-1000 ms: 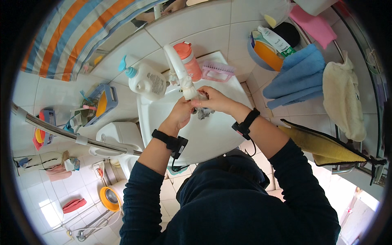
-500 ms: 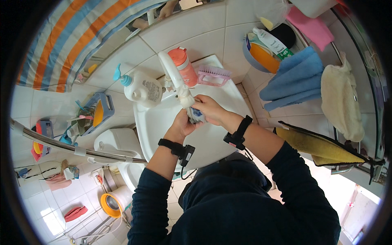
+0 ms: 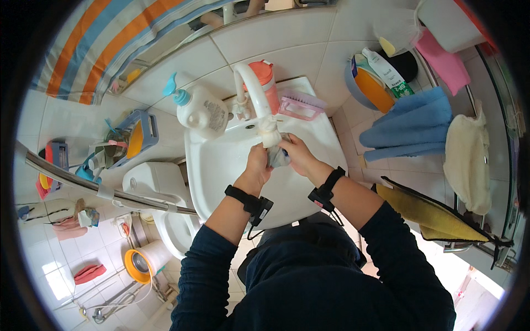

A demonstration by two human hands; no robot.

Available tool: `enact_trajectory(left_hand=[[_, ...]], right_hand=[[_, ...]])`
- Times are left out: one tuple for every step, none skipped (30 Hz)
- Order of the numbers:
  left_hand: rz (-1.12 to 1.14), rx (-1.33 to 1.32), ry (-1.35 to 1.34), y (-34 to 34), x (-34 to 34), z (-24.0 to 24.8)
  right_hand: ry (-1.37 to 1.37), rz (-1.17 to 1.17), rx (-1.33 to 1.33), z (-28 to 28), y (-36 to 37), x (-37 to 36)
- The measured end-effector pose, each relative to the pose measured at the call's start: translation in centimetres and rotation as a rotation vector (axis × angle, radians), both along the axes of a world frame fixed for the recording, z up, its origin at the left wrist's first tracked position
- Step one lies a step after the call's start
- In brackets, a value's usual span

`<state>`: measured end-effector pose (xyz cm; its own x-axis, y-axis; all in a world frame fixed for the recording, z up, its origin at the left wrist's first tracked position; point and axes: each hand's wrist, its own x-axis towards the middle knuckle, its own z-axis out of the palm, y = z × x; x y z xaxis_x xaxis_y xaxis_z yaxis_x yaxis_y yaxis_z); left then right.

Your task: The person washes a small piece of cloth by hand in a bathroom sink, repeatedly rubbing and rinsing it under running water. They then wash their hands with soap and rinse them under the tap.

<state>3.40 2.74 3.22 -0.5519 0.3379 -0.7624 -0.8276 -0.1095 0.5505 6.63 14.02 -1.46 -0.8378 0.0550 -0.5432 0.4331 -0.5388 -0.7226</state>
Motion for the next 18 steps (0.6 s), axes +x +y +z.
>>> enact_trajectory(left_hand=[[-0.015, -0.077, -0.075, -0.3, 0.2, -0.2], [-0.017, -0.122, -0.142, -0.7, 0.3, -0.5], [-0.03, -0.042, -0.201, -0.9, 0.4, -0.8], [-0.03, 0.071, -0.252, -1.1, 0.5, -1.3], [-0.015, 0.186, -0.327, -1.3, 0.5, -1.8], [0.01, 0.192, -0.268, -1.2, 0.4, -2.4], [0.051, 0.198, -0.233, -0.9, 0.2, -3.0], [0.095, 0.204, -0.199, -0.8, 0.1, -3.5], [0.091, 0.187, -0.152, -0.5, 0.1, -3.9], [0.086, 0.169, -0.105, -0.3, 0.1, -4.2], [0.093, 0.118, -0.078, -0.1, 0.1, -4.5], [0.153, 0.146, -0.05, 0.4, 0.3, -4.7], [0.227, 0.142, -0.04, 1.0, 0.6, -4.8], [0.291, 0.168, -0.03, 1.4, 0.7, -4.9], [0.282, 0.061, -0.004, 1.6, 0.8, -4.9], [0.264, -0.016, 0.022, 1.8, 0.8, -4.9], [0.251, -0.107, 0.058, 2.0, 0.7, -5.0], [0.212, -0.195, 0.15, 2.1, 0.8, -5.1]], right_hand=[[0.11, 0.039, 0.172, 0.2, 0.0, 0.0], [0.215, 0.073, 0.348, 0.4, -0.1, -0.1], [0.279, 0.11, 0.538, 0.6, -0.1, -0.2], [0.365, 0.147, 0.612, 1.0, -0.1, -0.1], [0.408, 0.188, 0.7, 1.3, -0.2, 0.0], [0.437, 0.244, 0.783, 1.6, -0.2, 0.1], [0.426, 0.234, 0.802, 1.9, -0.3, 0.2], [0.401, 0.241, 0.815, 2.2, -0.4, 0.3], [0.377, 0.248, 0.829, 2.5, -0.5, 0.4], [0.363, 0.24, 0.83, 2.6, -0.7, 0.3], [0.347, 0.232, 0.831, 2.7, -0.9, 0.3], [0.331, 0.224, 0.833, 2.6, -1.0, 0.2], [0.265, 0.248, 0.87, 2.5, -1.1, 0.0], [0.198, 0.27, 0.908, 2.3, -1.2, -0.2], [0.134, 0.291, 0.939, 2.0, -1.2, -0.4], [0.134, 0.277, 0.956, 1.6, -1.2, -0.6], [0.138, 0.262, 0.967, 1.3, -1.1, -0.7], [0.128, 0.258, 0.969, 0.9, -1.0, -0.9]])
